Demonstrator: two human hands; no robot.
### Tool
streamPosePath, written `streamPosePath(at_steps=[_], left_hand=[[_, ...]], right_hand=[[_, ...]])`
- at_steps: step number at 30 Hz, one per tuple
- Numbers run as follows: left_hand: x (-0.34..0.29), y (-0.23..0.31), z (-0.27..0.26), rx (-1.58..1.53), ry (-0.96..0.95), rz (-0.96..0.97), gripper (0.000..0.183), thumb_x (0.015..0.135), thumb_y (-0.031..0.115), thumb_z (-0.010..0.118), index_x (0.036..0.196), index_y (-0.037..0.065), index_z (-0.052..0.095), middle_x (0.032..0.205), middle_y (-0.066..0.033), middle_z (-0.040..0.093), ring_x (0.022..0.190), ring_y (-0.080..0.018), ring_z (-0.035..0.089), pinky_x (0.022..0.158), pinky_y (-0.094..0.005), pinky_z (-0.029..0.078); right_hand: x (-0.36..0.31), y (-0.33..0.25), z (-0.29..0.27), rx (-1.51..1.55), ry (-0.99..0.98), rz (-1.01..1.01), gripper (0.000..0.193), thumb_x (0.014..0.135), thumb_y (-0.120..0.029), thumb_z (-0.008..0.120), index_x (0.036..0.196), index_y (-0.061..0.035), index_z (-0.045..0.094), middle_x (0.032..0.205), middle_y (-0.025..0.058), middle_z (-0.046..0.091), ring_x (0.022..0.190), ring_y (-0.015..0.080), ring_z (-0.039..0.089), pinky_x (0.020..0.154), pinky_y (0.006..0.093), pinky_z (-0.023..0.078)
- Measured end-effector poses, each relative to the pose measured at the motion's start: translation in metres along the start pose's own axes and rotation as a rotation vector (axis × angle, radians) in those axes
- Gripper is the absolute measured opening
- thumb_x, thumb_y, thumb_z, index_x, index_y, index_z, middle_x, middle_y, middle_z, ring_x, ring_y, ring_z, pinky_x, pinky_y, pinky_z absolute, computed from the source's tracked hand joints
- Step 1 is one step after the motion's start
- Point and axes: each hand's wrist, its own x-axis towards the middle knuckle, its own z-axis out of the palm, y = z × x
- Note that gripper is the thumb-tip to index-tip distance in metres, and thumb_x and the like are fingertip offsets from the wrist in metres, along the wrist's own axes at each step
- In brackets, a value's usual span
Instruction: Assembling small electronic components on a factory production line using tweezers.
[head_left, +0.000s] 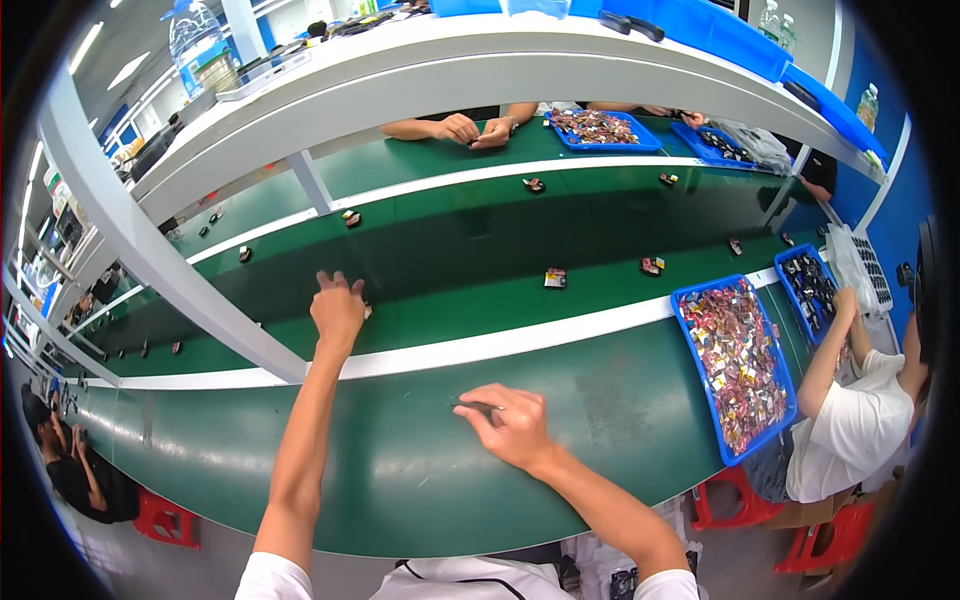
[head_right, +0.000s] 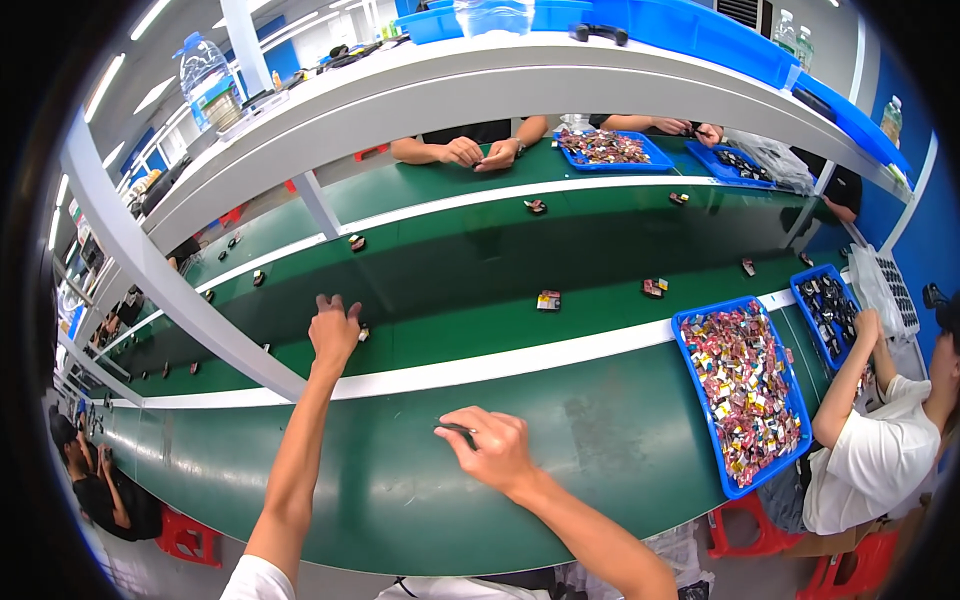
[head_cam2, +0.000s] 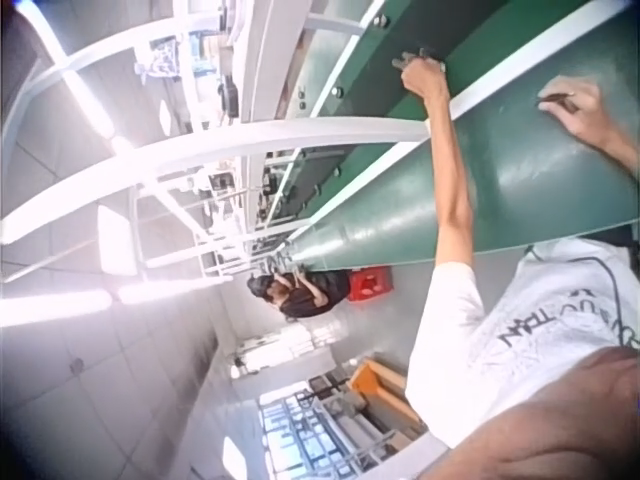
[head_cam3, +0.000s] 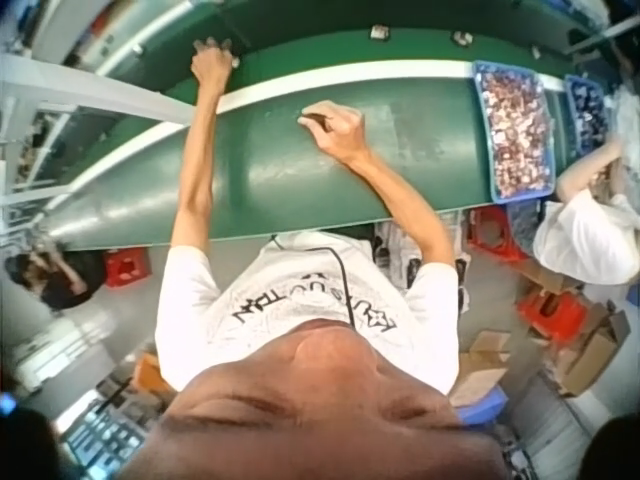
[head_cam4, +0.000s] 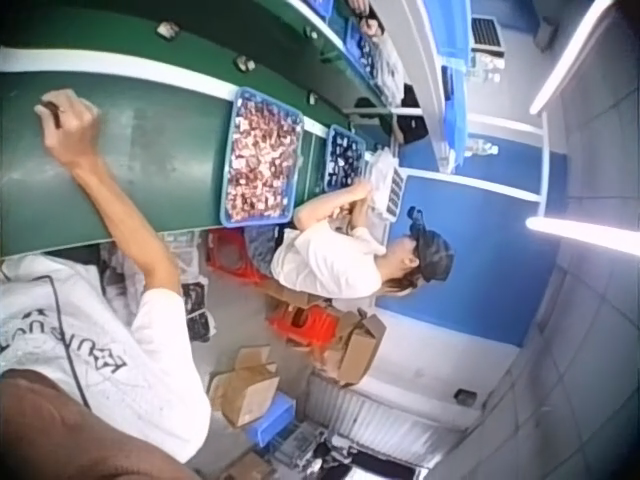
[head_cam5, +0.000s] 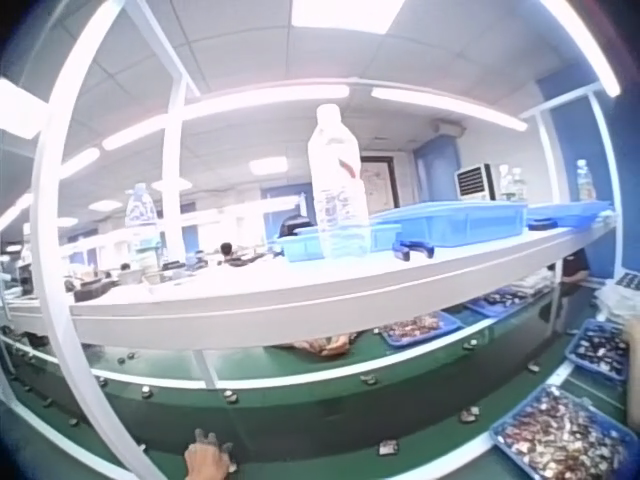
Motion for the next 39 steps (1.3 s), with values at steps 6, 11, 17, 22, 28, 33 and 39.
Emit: streamPosePath(at_steps=[6,11,17,22,28,33,39], left_hand=[[0.021,0.112,0.008,-0.708,-0.408,0.41,0.022,0.091,0.01,0.064,0.109,0.002,0.072,0.079,-0.0104,0.07,0.058,-0.0164,0.066,0.053,-0.029,0.053],[0.013,0.208,0.029,-0.62,-0.405,0.744,0.021,0.081,0.014,0.068,0.098,0.009,0.079,0.092,-0.0107,0.076,0.084,-0.0269,0.073,0.08,-0.0369,0.056],[0.002,0.256,0.058,-0.362,-0.547,0.622,0.018,0.077,0.021,0.078,0.093,0.013,0.078,0.098,-0.0058,0.076,0.095,-0.0271,0.072,0.084,-0.0397,0.057],[0.004,0.269,0.068,-0.249,-0.624,0.503,0.021,0.073,0.023,0.08,0.091,0.013,0.076,0.099,-0.0077,0.075,0.098,-0.0292,0.071,0.084,-0.0406,0.058],[0.002,0.257,0.055,-0.279,-0.647,0.402,0.022,0.074,0.022,0.081,0.089,0.008,0.073,0.096,-0.0099,0.075,0.092,-0.0285,0.072,0.081,-0.0395,0.058],[-0.003,0.222,0.035,-0.615,-0.783,0.395,0.02,0.077,0.016,0.08,0.086,0.002,0.07,0.079,-0.0091,0.07,0.064,-0.0184,0.066,0.058,-0.0328,0.053],[-0.034,0.147,-0.004,-1.162,-0.949,0.068,0.015,0.09,0.009,0.071,0.099,-0.002,0.071,0.075,-0.0054,0.066,0.054,-0.008,0.055,0.045,-0.0232,0.038]], right_hand=[[-0.007,0.013,0.003,-0.007,-0.014,-0.073,0.012,0.077,-0.009,0.082,0.083,-0.0079,0.071,0.077,0.0031,0.072,0.051,0.0211,0.063,0.05,0.0298,0.049],[-0.005,0.008,0.008,0.011,-0.016,-0.076,0.012,0.077,-0.009,0.082,0.082,-0.0077,0.071,0.077,0.003,0.072,0.05,0.0207,0.062,0.049,0.0298,0.049],[-0.005,0.009,0.006,0.025,-0.047,-0.047,0.011,0.077,-0.008,0.082,0.082,-0.0068,0.071,0.078,0.0038,0.073,0.051,0.0211,0.063,0.049,0.0299,0.049],[-0.003,0.012,0.008,0.053,-0.034,-0.049,0.011,0.077,-0.007,0.081,0.082,-0.0057,0.071,0.079,0.0049,0.073,0.054,0.0234,0.066,0.051,0.0309,0.051],[-0.001,0.006,0.005,0.05,-0.057,0.012,0.013,0.077,-0.007,0.082,0.083,-0.0049,0.072,0.08,0.0056,0.074,0.058,0.0242,0.069,0.052,0.0318,0.052],[-0.001,-0.001,0.004,0.023,-0.094,0.052,0.013,0.078,-0.009,0.083,0.084,-0.0058,0.072,0.08,0.0054,0.074,0.053,0.0223,0.066,0.051,0.0307,0.051],[-0.004,0.0,0.007,0.034,-0.093,0.041,0.014,0.078,-0.012,0.084,0.085,-0.0064,0.073,0.08,0.0038,0.074,0.047,0.0172,0.06,0.049,0.0294,0.049]])
